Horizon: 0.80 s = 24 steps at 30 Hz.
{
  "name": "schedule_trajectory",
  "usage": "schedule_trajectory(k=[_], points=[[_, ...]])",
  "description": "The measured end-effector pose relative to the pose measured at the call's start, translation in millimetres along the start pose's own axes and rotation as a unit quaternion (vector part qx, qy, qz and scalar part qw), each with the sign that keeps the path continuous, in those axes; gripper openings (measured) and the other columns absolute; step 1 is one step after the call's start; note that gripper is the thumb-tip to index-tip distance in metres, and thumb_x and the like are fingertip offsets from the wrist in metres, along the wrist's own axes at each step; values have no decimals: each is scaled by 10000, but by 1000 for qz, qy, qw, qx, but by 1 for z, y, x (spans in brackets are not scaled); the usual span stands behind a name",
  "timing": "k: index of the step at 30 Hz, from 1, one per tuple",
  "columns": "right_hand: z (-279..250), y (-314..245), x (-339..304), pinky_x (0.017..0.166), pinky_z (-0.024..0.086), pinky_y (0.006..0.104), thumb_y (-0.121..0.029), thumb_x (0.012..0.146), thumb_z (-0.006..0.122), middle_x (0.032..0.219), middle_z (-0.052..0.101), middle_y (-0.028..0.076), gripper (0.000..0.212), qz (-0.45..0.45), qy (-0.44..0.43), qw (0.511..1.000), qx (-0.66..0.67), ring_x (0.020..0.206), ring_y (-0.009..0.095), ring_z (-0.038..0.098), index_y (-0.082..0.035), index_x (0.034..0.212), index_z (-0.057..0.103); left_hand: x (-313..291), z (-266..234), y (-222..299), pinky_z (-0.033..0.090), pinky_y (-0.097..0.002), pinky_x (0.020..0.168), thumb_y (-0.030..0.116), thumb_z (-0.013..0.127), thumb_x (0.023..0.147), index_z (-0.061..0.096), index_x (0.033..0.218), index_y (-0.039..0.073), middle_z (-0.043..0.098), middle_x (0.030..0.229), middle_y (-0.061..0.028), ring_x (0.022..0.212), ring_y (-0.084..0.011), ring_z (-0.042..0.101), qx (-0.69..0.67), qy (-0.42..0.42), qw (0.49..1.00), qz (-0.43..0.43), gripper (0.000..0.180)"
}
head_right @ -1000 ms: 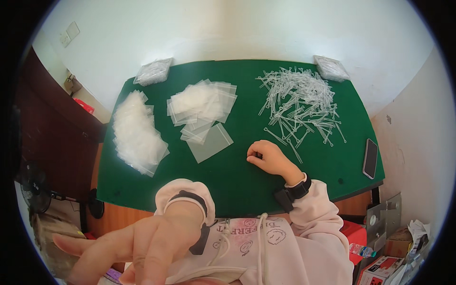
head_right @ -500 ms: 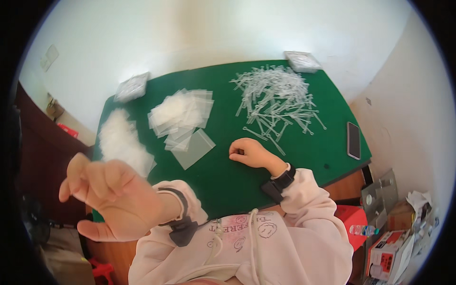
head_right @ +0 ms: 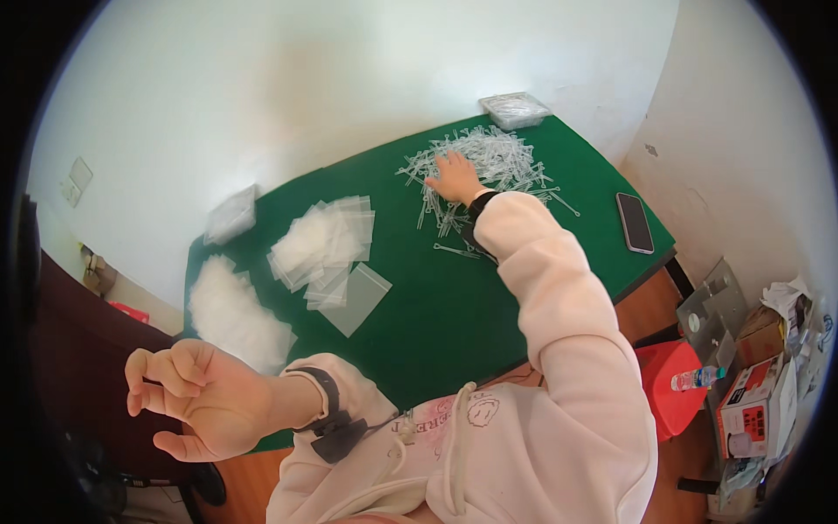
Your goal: The person is manually organizing and packaging small white plastic strips into transparent plastic bags at a workstation.
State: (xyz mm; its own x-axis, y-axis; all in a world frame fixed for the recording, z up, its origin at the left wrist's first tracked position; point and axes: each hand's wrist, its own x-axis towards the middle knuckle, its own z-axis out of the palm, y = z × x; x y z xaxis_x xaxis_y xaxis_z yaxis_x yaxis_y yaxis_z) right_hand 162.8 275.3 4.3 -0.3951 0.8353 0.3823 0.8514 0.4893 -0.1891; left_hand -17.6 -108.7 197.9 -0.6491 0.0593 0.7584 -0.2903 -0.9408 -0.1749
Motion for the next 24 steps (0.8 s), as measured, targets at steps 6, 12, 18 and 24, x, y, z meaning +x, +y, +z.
schedule_trajectory(k=[6,12,18,24], points=[[9,-37,-20,1055,133,498,-603,834,363,1432,143,224,776,-8,-162,986,-33,1331,379,103,-63,1377,236,3,-4,5,244,-251,511,215,626,757,498,948,75,387,936,-13,544,-107,296,12,5,1000,2,270],[1,-46,-50,1060,108,503,-643,823,329,1441,121,217,832,-131,-222,966,10,1337,379,78,-43,1385,200,4,-4,6,242,-244,504,229,618,763,520,921,87,396,920,-8,540,-103,298,5,9,1000,2,234],[-25,-53,-96,1062,108,499,-596,839,365,1436,126,225,805,-217,-238,946,15,1337,380,85,-32,1384,186,5,-7,9,243,-239,502,248,602,774,543,911,102,404,920,-3,537,-98,300,8,-1,1000,11,209],[-52,-55,-160,1055,123,509,-537,856,400,1430,150,221,750,-338,-220,914,47,1331,379,116,-47,1384,193,5,-10,9,241,-241,501,258,593,779,552,907,110,411,914,0,536,-99,303,1,-1,1000,8,200]])
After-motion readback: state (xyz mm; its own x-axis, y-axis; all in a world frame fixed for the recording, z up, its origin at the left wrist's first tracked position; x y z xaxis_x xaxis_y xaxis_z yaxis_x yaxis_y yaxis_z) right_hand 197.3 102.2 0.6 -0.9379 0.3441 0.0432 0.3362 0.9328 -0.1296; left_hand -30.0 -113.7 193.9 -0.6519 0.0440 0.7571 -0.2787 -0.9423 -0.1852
